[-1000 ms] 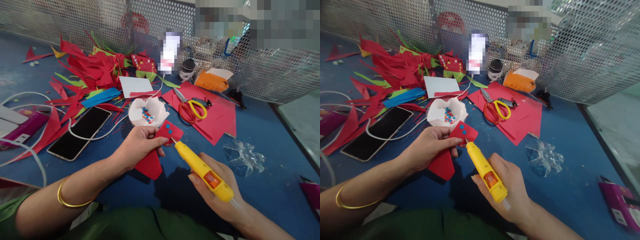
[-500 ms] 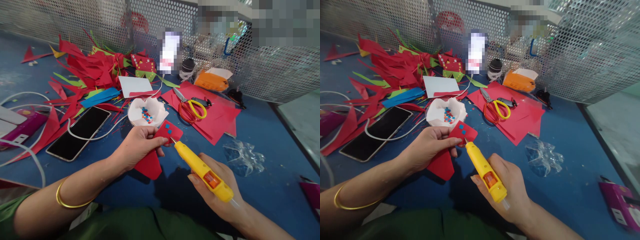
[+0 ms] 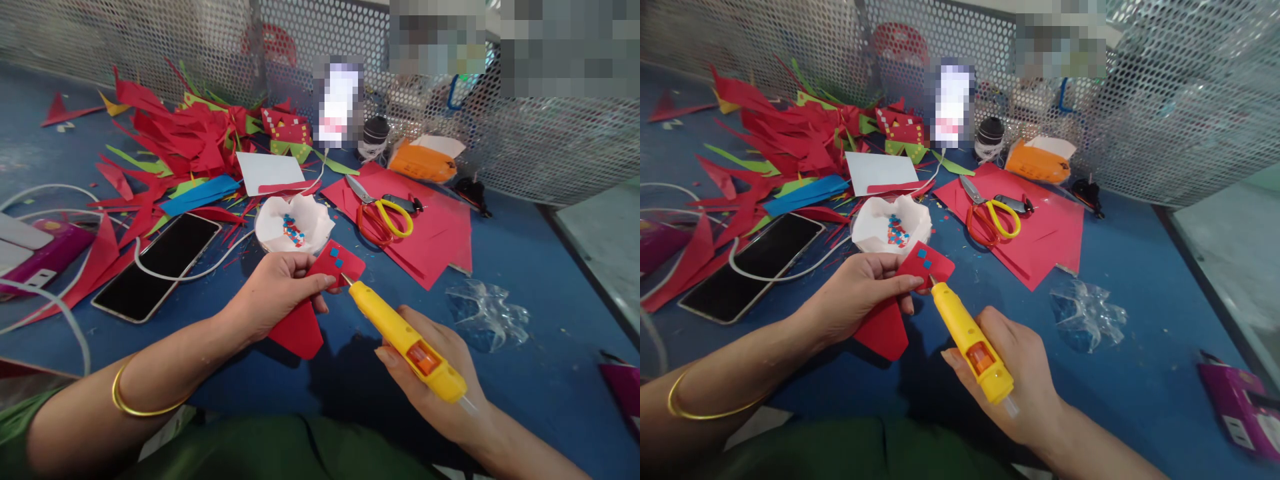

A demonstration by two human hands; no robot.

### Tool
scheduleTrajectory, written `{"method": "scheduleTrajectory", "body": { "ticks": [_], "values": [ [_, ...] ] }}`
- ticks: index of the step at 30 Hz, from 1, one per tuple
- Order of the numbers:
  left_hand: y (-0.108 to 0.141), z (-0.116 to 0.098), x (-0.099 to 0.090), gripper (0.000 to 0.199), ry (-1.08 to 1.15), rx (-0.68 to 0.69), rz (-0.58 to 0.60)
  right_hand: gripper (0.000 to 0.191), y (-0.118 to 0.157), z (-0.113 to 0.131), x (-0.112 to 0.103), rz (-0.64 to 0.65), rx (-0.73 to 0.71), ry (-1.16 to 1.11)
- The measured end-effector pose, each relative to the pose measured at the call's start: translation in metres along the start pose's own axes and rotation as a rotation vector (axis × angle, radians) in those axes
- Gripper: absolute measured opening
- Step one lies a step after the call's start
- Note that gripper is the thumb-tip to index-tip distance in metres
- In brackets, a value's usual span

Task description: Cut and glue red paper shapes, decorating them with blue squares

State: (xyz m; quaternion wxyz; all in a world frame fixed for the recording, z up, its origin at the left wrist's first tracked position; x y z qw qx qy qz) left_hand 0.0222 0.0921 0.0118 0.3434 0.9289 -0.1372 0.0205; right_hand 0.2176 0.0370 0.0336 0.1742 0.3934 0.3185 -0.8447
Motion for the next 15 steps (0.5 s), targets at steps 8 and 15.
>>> {"method": "scheduleTrajectory", "body": {
  "ticks": [8,15],
  "values": [
    [-0.0001,0.0002,-0.0003,0.015,-0.015,-0.004,-0.004,0.033,0.0023,-0.0012,0.0001,-0.003,0.013,0.018],
    [-0.0008,0.0014,-0.0014,0.018,-0.031,-0.009,-0.006,0.034,0.0006,-0.0007,0.0,-0.014,0.0,0.032]
  ]
}}
Point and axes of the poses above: each hand's wrist, its own y-axis away from the middle knuckle, its own x-axis out of the palm, z = x × y, the point moved 4 cm from there along -y, towards the middle knuckle, and after that the axes turned 13 degrees about -x, right-handed, at the moved point
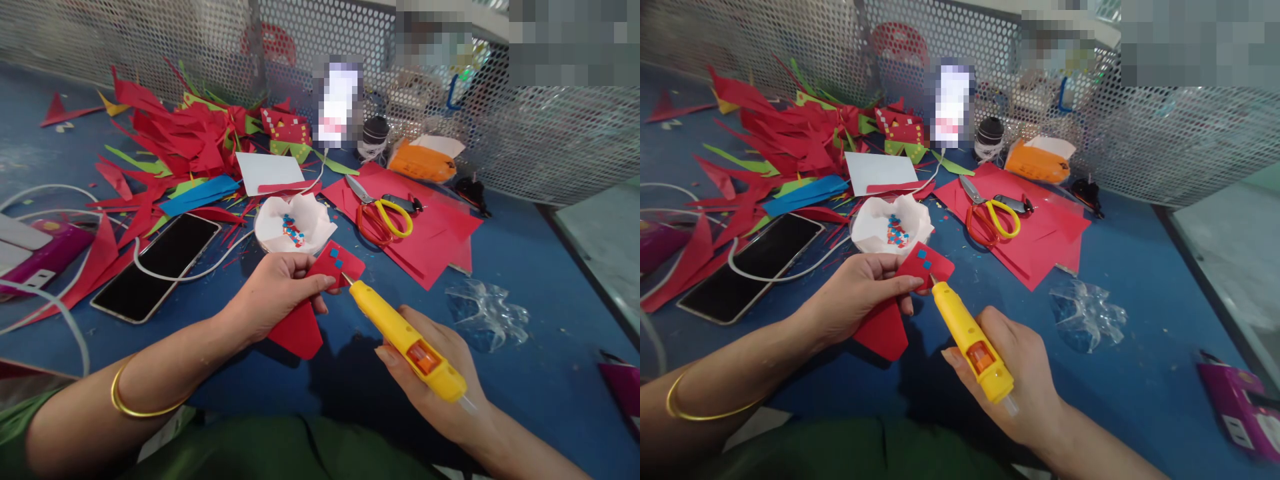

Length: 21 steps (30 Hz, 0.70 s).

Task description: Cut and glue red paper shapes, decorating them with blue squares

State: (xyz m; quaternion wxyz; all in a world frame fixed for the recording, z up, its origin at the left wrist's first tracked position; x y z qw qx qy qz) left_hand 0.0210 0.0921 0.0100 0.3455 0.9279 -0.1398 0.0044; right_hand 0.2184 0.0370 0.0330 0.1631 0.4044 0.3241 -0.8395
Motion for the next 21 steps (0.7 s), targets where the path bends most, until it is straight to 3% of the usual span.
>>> {"method": "scheduleTrajectory", "body": {
  "ticks": [21],
  "values": [
    [0.002,-0.0012,0.0008,0.016,0.007,-0.016,-0.007,0.034,-0.0011,0.0017,-0.0015,-0.003,0.001,0.023]
  ]
}}
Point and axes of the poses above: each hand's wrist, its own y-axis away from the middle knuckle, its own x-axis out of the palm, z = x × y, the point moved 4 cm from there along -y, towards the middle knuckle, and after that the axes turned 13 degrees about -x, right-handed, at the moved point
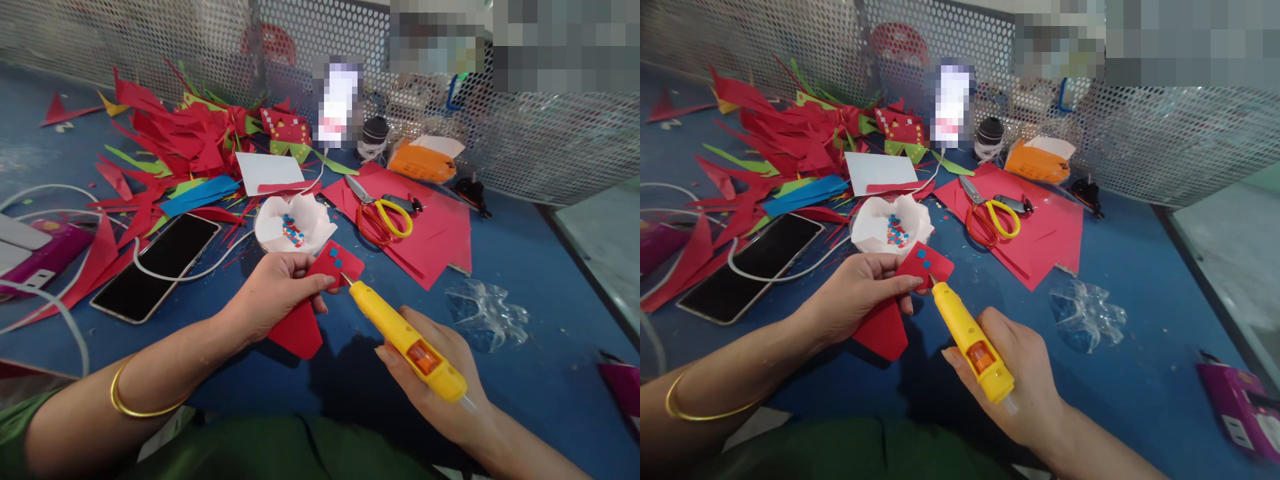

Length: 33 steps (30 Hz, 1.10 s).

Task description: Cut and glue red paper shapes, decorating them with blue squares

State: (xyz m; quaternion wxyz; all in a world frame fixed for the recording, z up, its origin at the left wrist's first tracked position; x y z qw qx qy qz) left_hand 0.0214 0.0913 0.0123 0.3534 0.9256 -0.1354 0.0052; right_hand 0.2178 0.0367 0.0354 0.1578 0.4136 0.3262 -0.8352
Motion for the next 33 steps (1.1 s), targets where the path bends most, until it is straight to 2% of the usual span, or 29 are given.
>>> {"method": "scheduleTrajectory", "body": {
  "ticks": [10,16,22,27,33],
  "values": [
    [0.0004,-0.0007,0.0012,0.014,0.009,0.006,-0.008,0.032,0.0005,-0.0012,-0.0003,-0.007,0.023,-0.012],
    [-0.0006,0.0009,0.0,0.019,0.01,-0.007,-0.016,0.033,0.0,0.0004,-0.0007,-0.006,-0.02,-0.006],
    [-0.0008,0.0009,0.0,0.015,0.015,0.001,-0.007,0.029,0.0012,0.0003,0.0007,-0.002,-0.04,-0.02],
    [-0.0006,0.0007,-0.0005,0.018,-0.004,-0.01,-0.029,0.031,0.0012,-0.0004,0.0002,0.002,-0.022,-0.012],
    [0.0009,-0.0016,0.0011,0.013,0.028,-0.004,-0.026,0.03,0.003,-0.0033,-0.0019,-0.016,0.02,-0.014]
  ]
}}
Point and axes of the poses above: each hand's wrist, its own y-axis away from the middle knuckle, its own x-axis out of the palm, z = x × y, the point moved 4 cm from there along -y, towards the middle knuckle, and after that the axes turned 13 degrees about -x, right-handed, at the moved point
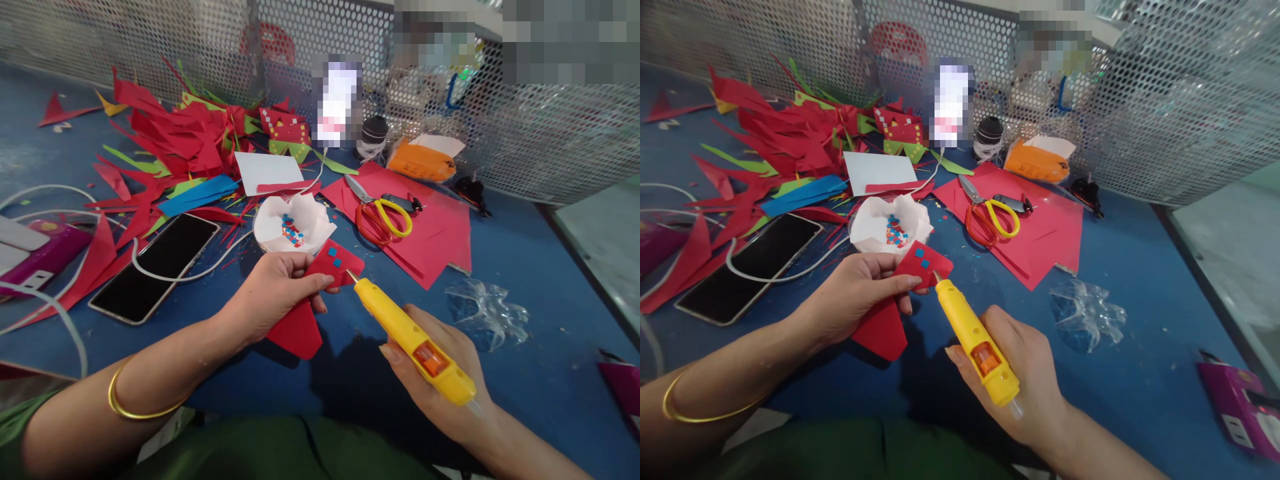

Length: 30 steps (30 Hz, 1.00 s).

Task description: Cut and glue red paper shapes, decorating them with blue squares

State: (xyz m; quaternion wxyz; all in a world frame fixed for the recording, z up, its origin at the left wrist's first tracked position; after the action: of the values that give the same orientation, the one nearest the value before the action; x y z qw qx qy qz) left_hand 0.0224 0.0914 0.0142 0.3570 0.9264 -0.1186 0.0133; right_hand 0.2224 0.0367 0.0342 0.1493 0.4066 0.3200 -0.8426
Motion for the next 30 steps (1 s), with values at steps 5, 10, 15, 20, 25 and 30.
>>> {"method": "scheduleTrajectory", "body": {
  "ticks": [5,10,15,20,25,30],
  "values": [
    [-0.002,0.002,-0.002,0.015,-0.019,0.004,0.013,0.032,-0.001,0.002,0.001,0.02,-0.021,-0.007],
    [-0.002,0.002,-0.002,0.014,-0.008,0.004,0.018,0.029,-0.002,0.003,0.0,0.029,0.008,-0.102],
    [-0.001,0.001,0.0,0.008,0.019,-0.005,0.023,0.03,-0.004,0.002,-0.008,-0.101,0.048,-0.119],
    [-0.001,0.001,0.0,0.01,0.017,0.013,0.034,0.025,-0.002,-0.002,-0.005,-0.088,0.096,-0.125],
    [-0.003,0.001,0.0,0.007,0.027,0.032,0.035,0.018,0.001,-0.006,-0.004,-0.116,0.17,-0.274],
    [-0.004,0.003,0.0,0.008,0.015,0.012,0.05,0.02,-0.003,-0.022,-0.026,-0.216,0.314,-0.034]
  ]
}}
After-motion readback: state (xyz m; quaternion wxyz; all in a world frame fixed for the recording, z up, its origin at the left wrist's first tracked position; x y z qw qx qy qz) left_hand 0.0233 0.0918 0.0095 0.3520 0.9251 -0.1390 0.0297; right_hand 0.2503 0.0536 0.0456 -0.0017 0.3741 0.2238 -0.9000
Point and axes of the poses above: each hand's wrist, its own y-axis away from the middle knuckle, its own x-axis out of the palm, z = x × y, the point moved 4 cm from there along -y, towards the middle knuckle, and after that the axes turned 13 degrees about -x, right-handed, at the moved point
